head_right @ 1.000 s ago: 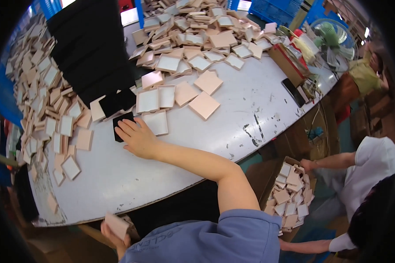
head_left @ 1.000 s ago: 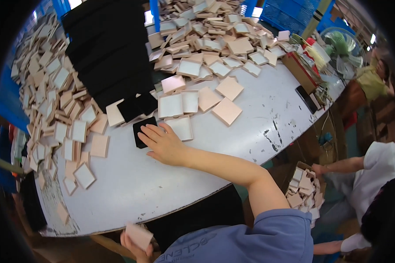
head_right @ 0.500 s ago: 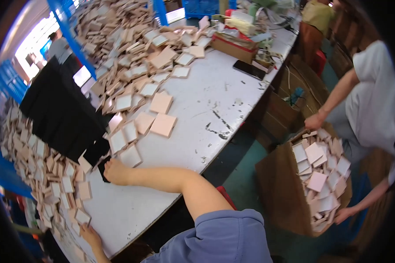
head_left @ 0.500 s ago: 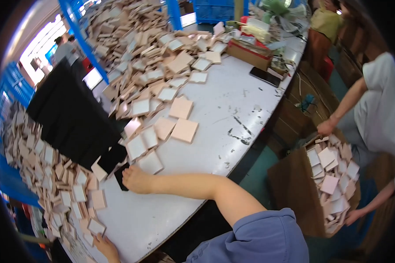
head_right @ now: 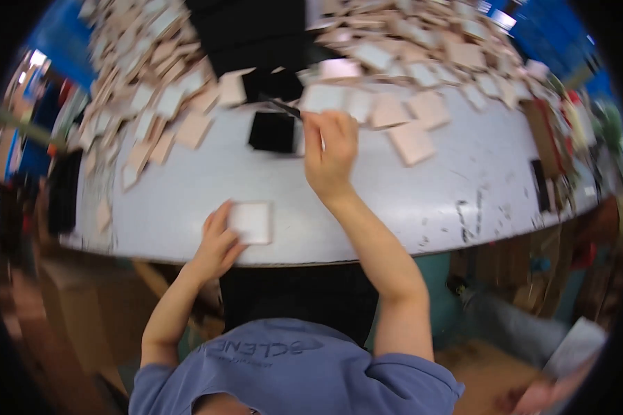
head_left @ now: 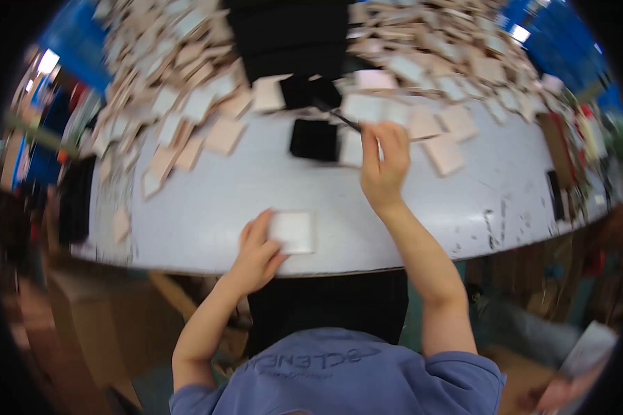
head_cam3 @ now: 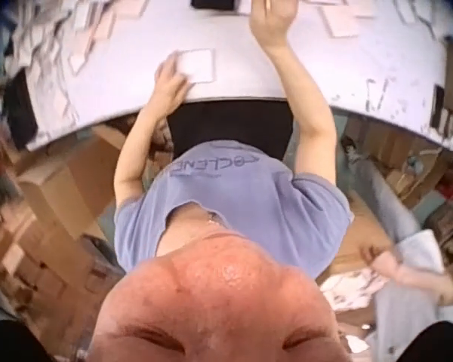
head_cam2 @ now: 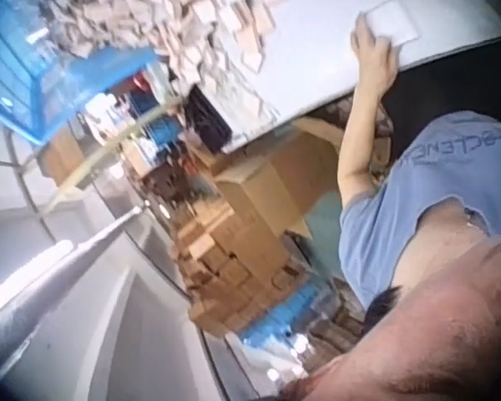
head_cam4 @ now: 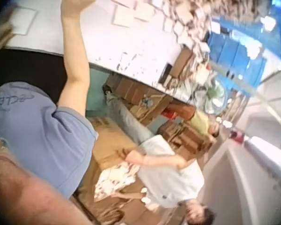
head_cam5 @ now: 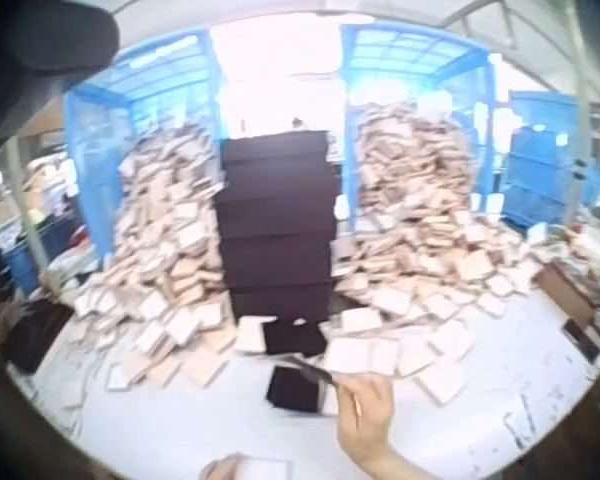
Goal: Placing black velvet inserts into small jewelry boxes and assembling them at a warehouse workbench.
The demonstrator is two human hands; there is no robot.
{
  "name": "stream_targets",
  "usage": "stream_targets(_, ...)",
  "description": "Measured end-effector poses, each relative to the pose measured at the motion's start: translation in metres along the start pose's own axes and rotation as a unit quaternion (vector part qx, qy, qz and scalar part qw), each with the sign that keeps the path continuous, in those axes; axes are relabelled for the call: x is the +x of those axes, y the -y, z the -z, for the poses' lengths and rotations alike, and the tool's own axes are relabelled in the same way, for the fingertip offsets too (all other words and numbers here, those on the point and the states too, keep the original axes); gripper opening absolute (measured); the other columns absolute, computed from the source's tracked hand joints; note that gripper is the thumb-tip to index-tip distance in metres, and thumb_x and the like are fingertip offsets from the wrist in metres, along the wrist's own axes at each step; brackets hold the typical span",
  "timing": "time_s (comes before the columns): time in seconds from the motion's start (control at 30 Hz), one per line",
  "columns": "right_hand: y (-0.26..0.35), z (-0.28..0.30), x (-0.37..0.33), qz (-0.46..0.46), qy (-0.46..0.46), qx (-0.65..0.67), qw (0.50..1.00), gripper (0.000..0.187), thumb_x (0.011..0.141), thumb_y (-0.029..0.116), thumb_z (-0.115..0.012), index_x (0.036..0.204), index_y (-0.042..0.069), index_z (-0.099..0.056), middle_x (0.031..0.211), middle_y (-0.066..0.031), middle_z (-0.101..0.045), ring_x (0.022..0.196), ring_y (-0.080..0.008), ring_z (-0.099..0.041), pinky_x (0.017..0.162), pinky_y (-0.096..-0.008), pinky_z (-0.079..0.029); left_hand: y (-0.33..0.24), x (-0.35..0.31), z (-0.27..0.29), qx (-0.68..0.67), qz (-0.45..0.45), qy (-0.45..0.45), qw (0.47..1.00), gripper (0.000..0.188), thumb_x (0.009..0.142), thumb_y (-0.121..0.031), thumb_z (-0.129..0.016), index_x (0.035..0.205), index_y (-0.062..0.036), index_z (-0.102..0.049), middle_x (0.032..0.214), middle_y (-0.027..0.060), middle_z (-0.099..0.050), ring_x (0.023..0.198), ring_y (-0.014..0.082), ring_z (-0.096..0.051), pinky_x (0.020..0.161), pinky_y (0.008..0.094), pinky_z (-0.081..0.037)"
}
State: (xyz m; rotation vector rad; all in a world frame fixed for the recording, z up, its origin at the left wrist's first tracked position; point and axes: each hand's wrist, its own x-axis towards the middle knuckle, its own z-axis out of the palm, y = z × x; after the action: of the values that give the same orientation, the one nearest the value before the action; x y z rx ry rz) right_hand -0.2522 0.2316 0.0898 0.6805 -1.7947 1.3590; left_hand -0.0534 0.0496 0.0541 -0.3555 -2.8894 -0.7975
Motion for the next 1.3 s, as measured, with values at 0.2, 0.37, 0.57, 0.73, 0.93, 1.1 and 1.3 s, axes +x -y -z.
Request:
stream_targets(0.2,0.037,0.013,-0.078,0.287,0.421,0.035,0.860,0.015,0.062,0.013,-0.057,0.076,0.009,-0.060,0.070,0.0013,-0.046,0.063,-0.0153,-0.047,0.058,-0.0277,-0.036,0.002,0.007,-0.012,-0.103,0.056,-0.126,0.985,0.056,0.062,-0.018,-0.077,0.105,-0.0021,-0.045,0.119,0.0242,-0.041,0.108,0.0376,-0.043,0.092,0.0413,-0.037)
stream_targets(0.37,0.041,0.009,-0.082,0.246,0.494,0.095,0.829,0.011,0.064,0.011,-0.059,0.075,0.009,-0.059,0.071,0.0003,-0.047,0.064,-0.0177,-0.050,0.058,-0.0298,-0.042,-0.001,0.009,-0.015,-0.132,0.068,-0.147,0.978,0.086,0.058,-0.021,-0.080,0.127,-0.0003,-0.033,0.118,0.0221,-0.040,0.104,0.0364,-0.045,0.089,0.0402,-0.039)
stream_targets(0.57,0.007,0.021,-0.041,0.070,0.366,0.048,0.927,0.015,0.067,0.008,-0.068,0.079,0.005,-0.061,0.081,-0.0080,-0.063,0.074,-0.0265,-0.059,0.066,-0.0356,-0.047,0.001,0.004,-0.005,0.008,0.020,-0.080,0.997,0.078,0.062,-0.024,-0.077,0.127,-0.0008,-0.039,0.121,0.0211,-0.039,0.107,0.0369,-0.044,0.089,0.0416,-0.038)
stream_targets(0.73,-0.033,0.041,-0.025,0.120,0.352,-0.207,0.905,0.018,0.065,0.009,-0.070,0.075,0.003,-0.056,0.099,-0.0107,-0.055,0.088,-0.0308,-0.051,0.074,-0.0380,-0.041,-0.002,0.011,-0.005,0.035,0.005,-0.038,0.999,0.070,0.067,-0.027,-0.071,0.128,-0.0069,-0.044,0.122,0.0206,-0.038,0.110,0.0360,-0.040,0.092,0.0431,-0.033)
stream_targets(0.93,-0.002,0.065,-0.015,-0.218,0.377,0.097,0.895,0.012,0.079,0.012,-0.061,0.081,0.002,-0.055,0.097,-0.0091,-0.056,0.084,-0.0228,-0.054,0.072,-0.0346,-0.042,-0.014,0.022,0.010,0.062,0.062,0.041,0.995,0.068,0.062,-0.031,-0.068,0.124,-0.0134,-0.049,0.108,0.0196,-0.043,0.102,0.0338,-0.041,0.089,0.0417,-0.035)
stream_targets(1.1,-0.009,0.028,-0.029,-0.525,0.428,0.256,0.690,0.018,0.088,0.019,-0.053,0.086,0.001,-0.058,0.089,-0.0045,-0.059,0.074,-0.0150,-0.056,0.065,-0.0299,-0.045,-0.009,0.020,-0.005,-0.034,0.033,-0.023,0.999,0.076,0.059,-0.025,-0.073,0.125,-0.0058,-0.042,0.115,0.0212,-0.042,0.106,0.0365,-0.042,0.091,0.0423,-0.035)
stream_targets(1.3,0.018,-0.021,-0.062,-0.123,0.476,-0.008,0.871,0.016,0.085,0.018,-0.054,0.083,0.002,-0.057,0.081,-0.0143,-0.059,0.070,-0.0289,-0.058,0.063,-0.0375,-0.047,0.007,0.002,-0.026,-0.127,-0.021,-0.149,0.980,0.103,0.057,-0.013,-0.079,0.134,-0.0019,-0.012,0.133,0.0233,-0.027,0.107,0.0321,-0.048,0.090,0.0424,-0.041)
